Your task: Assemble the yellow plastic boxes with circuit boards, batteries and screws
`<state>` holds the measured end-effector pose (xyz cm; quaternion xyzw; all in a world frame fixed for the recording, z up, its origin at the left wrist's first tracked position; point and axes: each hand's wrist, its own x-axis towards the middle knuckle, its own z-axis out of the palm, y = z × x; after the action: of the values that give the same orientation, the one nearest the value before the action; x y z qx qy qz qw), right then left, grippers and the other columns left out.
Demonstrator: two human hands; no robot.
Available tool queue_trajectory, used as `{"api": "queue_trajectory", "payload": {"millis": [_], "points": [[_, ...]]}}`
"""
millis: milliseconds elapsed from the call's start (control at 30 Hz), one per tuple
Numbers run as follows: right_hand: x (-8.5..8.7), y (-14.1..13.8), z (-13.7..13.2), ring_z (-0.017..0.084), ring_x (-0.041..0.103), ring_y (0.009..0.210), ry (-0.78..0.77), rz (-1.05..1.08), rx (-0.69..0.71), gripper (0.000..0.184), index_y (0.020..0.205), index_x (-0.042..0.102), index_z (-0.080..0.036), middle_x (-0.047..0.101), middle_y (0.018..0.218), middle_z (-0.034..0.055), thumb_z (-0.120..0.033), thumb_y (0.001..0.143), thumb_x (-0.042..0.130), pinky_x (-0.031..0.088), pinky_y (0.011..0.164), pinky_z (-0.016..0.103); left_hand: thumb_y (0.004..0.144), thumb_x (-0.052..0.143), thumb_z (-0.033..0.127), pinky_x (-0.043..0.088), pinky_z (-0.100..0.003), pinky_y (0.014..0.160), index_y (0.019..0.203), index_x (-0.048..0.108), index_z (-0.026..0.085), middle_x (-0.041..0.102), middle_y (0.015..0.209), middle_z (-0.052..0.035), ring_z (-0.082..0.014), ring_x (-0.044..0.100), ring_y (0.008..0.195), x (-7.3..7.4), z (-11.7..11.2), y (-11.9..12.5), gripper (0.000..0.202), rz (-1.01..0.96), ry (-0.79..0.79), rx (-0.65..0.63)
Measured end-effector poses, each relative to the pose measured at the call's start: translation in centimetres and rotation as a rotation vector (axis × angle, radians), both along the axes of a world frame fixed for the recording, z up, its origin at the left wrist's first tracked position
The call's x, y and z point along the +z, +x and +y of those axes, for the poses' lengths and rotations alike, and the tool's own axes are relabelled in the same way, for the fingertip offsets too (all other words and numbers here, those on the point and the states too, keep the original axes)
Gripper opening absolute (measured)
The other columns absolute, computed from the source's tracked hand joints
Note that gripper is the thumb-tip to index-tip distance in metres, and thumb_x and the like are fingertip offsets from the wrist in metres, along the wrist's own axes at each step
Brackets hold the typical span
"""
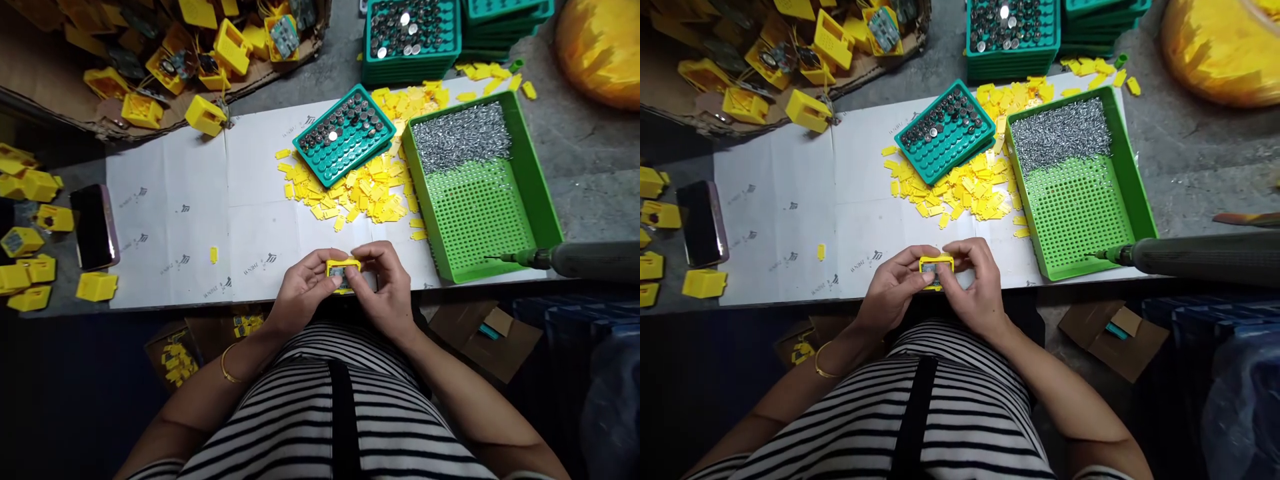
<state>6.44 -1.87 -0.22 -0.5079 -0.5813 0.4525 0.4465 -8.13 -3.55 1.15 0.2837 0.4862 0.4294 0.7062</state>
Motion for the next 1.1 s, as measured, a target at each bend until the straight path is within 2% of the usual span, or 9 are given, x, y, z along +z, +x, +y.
{"api": "queue_trajectory", "payload": {"millis": [67,200,333,433,600,767,833,967,1100], "points": [[-0.1,-0.4,0.2,0.015,0.056,0.077,-0.116,0.116,0.01,0.019,0.102,0.056,-0.022,0.058,0.087,0.0018,-0.024,0.083,0.061,0.051,0.071,0.03,0.081,0.066,0.018,0.05,-0.024,0.086,0.102,0.065,0.02,0.071,0.101,-0.003,-0.014,0.066,0.094,0.1,-0.1,0.3,0.021,0.08,0.059,0.013],[0.0,-0.4,0.4,0.016,0.055,0.078,-0.204,0.229,0.037,0.019,0.1,0.056,-0.022,0.058,0.089,0.0021,-0.029,0.082,0.061,0.049,0.069,0.029,0.084,0.061,0.022,0.051,-0.026,0.085,0.11,0.062,0.019,0.07,0.112,-0.0068,-0.0169,0.067,0.097,0.3,-0.4,0.8,0.026,0.242,0.13,0.003],[0.6,-0.1,0.6,0.015,0.055,0.075,-0.283,0.222,0.081,0.02,0.1,0.057,-0.022,0.059,0.089,0.0022,-0.029,0.082,0.062,0.047,0.069,0.03,0.084,0.061,0.023,0.05,-0.028,0.091,0.111,0.061,0.019,0.07,0.114,-0.007,-0.0186,0.066,0.104,0.1,-0.3,0.7,0.027,0.171,0.094,-0.015],[0.8,-0.2,0.7,0.016,0.055,0.076,-0.275,0.19,0.087,0.019,0.101,0.058,-0.022,0.058,0.09,0.0022,-0.026,0.083,0.061,0.047,0.07,0.03,0.084,0.06,0.021,0.05,-0.029,0.092,0.11,0.062,0.018,0.07,0.113,-0.0068,-0.0179,0.066,0.101,0.1,-0.1,0.7,0.026,0.109,0.092,-0.038],[0.4,0.0,1.0,0.017,0.056,0.083,-0.23,0.219,0.158,0.019,0.102,0.059,-0.022,0.061,0.097,0.0046,-0.03,0.085,0.06,0.048,0.075,0.032,0.083,0.061,0.019,0.05,-0.027,0.086,0.108,0.063,0.018,0.07,0.112,-0.0071,-0.0166,0.066,0.097,0.5,0.0,0.9,0.025,0.286,0.122,0.013],[0.0,0.7,1.2,0.014,0.054,0.075,-0.281,0.266,0.149,0.022,0.097,0.063,-0.021,0.06,0.092,0.0028,-0.037,0.082,0.067,0.046,0.068,0.028,0.079,0.067,0.021,0.05,-0.027,0.085,0.114,0.058,0.02,0.072,0.102,-0.0045,-0.0161,0.068,0.093,0.1,0.6,0.3,0.036,-0.045,-0.009,0.022],[0.1,0.8,1.3,0.013,0.053,0.07,-0.31,0.232,0.134,0.022,0.096,0.064,-0.02,0.06,0.088,0.0021,-0.036,0.082,0.066,0.045,0.065,0.027,0.078,0.069,0.022,0.05,-0.028,0.084,0.115,0.059,0.019,0.072,0.101,-0.0049,-0.0166,0.068,0.092,0.0,0.7,0.2,0.038,-0.098,-0.06,0.016],[0.3,0.2,1.7,0.013,0.052,0.069,-0.309,0.228,0.168,0.019,0.099,0.06,-0.021,0.06,0.086,0.0007,-0.029,0.082,0.061,0.046,0.064,0.027,0.079,0.067,0.021,0.049,-0.029,0.09,0.121,0.056,0.019,0.07,0.109,-0.0071,-0.0183,0.066,0.102,0.4,0.4,0.5,0.043,0.004,0.005,0.016],[0.3,-0.3,1.6,0.016,0.057,0.08,-0.201,0.177,0.223,0.018,0.102,0.057,-0.022,0.06,0.096,0.003,-0.027,0.084,0.058,0.05,0.071,0.03,0.08,0.066,0.019,0.05,-0.028,0.09,0.121,0.055,0.019,0.069,0.114,-0.0077,-0.0187,0.065,0.106,0.3,0.3,0.8,0.043,0.089,0.057,0.056]]}}
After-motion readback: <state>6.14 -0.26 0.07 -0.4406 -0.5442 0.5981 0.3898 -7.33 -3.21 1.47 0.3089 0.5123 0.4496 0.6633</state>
